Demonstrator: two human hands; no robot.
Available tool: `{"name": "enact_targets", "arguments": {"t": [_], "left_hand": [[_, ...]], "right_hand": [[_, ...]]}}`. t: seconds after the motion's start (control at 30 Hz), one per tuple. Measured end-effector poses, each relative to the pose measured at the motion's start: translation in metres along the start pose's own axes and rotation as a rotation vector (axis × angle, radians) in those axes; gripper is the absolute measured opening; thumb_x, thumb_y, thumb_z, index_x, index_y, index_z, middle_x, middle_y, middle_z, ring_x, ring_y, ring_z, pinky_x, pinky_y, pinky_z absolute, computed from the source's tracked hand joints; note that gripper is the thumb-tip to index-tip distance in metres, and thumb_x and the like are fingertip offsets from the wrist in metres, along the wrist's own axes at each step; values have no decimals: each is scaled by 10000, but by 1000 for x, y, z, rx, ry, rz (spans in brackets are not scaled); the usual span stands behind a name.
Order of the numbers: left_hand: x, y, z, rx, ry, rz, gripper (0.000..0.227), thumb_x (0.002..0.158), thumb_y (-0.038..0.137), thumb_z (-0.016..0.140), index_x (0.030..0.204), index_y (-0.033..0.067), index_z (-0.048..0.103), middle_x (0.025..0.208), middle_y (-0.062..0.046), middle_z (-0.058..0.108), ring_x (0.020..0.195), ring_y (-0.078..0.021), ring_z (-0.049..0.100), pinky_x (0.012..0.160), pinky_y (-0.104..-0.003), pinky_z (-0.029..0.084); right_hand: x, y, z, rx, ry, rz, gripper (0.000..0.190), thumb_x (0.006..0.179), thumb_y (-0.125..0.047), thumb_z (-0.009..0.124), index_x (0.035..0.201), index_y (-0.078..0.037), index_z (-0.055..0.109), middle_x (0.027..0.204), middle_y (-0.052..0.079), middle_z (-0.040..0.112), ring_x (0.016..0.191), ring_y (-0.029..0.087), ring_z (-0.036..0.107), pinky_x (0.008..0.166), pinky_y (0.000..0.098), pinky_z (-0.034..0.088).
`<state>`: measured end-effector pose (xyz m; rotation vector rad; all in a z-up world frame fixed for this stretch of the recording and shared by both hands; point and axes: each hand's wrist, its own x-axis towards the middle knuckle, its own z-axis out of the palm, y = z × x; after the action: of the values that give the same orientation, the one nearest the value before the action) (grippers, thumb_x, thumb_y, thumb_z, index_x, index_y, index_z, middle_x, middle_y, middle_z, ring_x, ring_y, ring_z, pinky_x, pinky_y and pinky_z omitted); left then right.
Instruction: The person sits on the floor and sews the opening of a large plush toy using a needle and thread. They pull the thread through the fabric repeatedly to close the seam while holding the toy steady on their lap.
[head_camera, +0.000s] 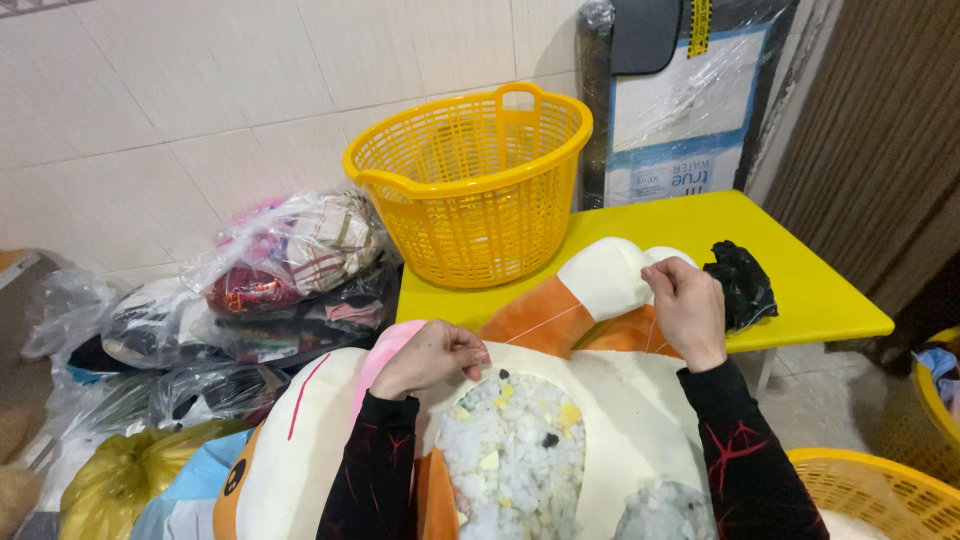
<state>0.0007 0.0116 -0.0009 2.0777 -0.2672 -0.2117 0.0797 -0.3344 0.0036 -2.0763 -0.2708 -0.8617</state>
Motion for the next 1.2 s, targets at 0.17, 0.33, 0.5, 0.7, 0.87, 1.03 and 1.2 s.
{"name": "enact_targets", "arguments": {"t": [0.17,0.33,0.5,0.7,0.87,1.03,1.2], "left_hand": [[-9,39,18,-408,-154,183,170,967,132,691,1000,-27,741,777,-58,737,740,-111,689,741,-232,517],[-11,73,45,-847,-95,228,173,1021,150,648,1046,-10,709,815,-64,718,772,-133,675,773,-268,511],[16,91,115,-1056,9,-1,213,999,206,610,1081,22,679,864,-80,744,854,-155,713,834,-288,533],[50,95,167,-1022,-40,-117,163,1001,171,586,1081,46,654,975,-80,777,936,-123,714,857,-247,493],[57,92,181,-1064,13,-81,147,967,137,600,1046,36,673,974,-83,777,918,-126,721,860,-250,540],[55,83,185,-1053,38,-58,150,991,141,653,1066,19,697,951,-60,743,835,-101,661,770,-238,482],[54,83,186,-1064,31,-49,180,990,115,666,1112,-10,707,984,-48,740,833,-80,637,796,-228,497]], "right_hand": [[24,8,-7,-193,-37,-278,184,971,-234,706,956,-53,733,834,153,703,783,370,688,657,444,523],[56,36,-59,-132,-313,-430,142,948,-182,697,1039,-77,729,981,143,708,923,350,694,786,409,546],[31,43,-113,-530,-37,-411,461,817,-6,685,1276,39,665,1391,293,549,983,382,660,813,423,543],[-53,11,-106,-11,-141,-624,338,794,33,695,1111,-80,731,1114,119,656,936,263,674,757,348,566],[-69,-2,-84,122,-150,-794,330,801,-16,747,1113,-125,752,1147,46,700,951,204,693,712,318,549],[-70,-2,-75,-42,-31,-962,287,802,-137,776,1086,-171,759,1163,12,671,1047,211,641,782,341,536],[-67,-4,-77,-100,-34,-1091,263,783,-135,748,1046,-136,754,1154,33,672,1044,224,629,787,366,540]]}}
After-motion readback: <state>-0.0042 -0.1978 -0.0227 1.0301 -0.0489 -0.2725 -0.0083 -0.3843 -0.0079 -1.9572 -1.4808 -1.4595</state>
